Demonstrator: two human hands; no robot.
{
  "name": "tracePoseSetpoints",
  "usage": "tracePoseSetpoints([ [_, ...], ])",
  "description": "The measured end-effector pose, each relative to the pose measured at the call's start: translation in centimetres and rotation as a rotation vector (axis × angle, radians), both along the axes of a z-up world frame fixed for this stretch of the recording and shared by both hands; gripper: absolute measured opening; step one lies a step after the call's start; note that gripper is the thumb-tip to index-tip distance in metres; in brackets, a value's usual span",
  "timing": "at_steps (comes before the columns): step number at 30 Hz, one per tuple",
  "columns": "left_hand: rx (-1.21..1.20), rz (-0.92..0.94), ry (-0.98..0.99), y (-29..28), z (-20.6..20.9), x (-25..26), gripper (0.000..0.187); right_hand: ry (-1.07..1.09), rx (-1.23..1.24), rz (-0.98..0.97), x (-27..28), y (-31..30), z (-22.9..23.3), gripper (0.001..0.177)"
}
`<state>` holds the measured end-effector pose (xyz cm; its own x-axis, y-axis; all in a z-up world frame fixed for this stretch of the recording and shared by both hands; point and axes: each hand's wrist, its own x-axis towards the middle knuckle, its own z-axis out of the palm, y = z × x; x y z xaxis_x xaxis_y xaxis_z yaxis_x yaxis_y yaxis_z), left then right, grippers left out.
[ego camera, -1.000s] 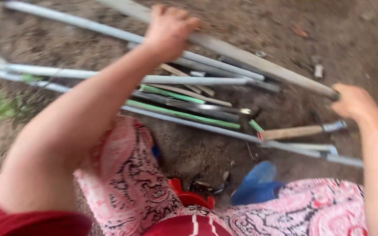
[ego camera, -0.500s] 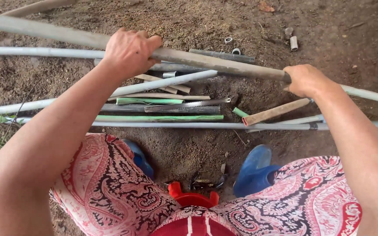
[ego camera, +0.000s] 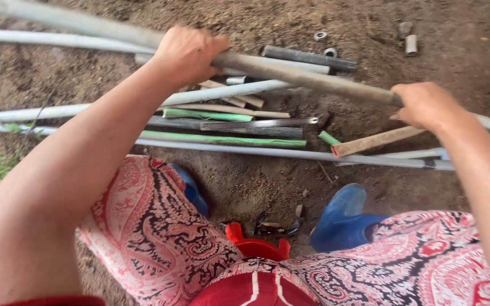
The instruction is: The person sits on a small red stool and arranges several metal and plastic pipes on the ground. They then use black tape to wrap the end of a long metal pipe, securing it before placing it back with the others.
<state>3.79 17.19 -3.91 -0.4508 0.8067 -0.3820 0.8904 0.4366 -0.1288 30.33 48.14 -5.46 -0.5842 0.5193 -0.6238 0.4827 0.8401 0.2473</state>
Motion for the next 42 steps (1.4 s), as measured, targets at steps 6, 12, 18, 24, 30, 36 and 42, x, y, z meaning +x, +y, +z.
tracePoseSetpoints([
  [6, 0.323, -0.116, 0.094, -0.4, -1.0, -0.9, 0.046, 0.038, 0.031, -0.072, -0.6, 0.1, -0.3, 0.025],
  [12, 0.213, -0.134, 0.054, -0.5, -1.5, 0.1, 0.051, -0.044, 0.026, 0.000, -1.1, -1.4, -0.4, 0.022],
  [18, 0.171, -0.125, 0.054, -0.7, -1.5, -0.3, 0.014, 0.023, 0.050, 0.055, -1.5, -2.2, -0.5, 0.020],
  [24, 0.263, -0.098, 0.169, -1.5, -1.8, -1.5, 0.013, 0.091, 0.030, 0.024, -1.8, -0.5, -0.9, 0.022],
  [30, 0.325, -0.056, 0.128, -3.0, -1.9, -2.0, 0.021, 0.113, 0.092, 0.000, -0.9, 0.2, -2.9, 0.021],
  [36, 0.278, 0.015, 0.078, -5.2, -1.8, -1.7, 0.034, 0.121, -0.013, -0.028, -2.6, -4.5, 0.1, 0.016],
  [42, 0.297, -0.045, 0.125, -8.0, -0.8, 1.2, 0.058, 0.156, -0.138, 0.108, -4.7, -11.4, 3.7, 0.017],
])
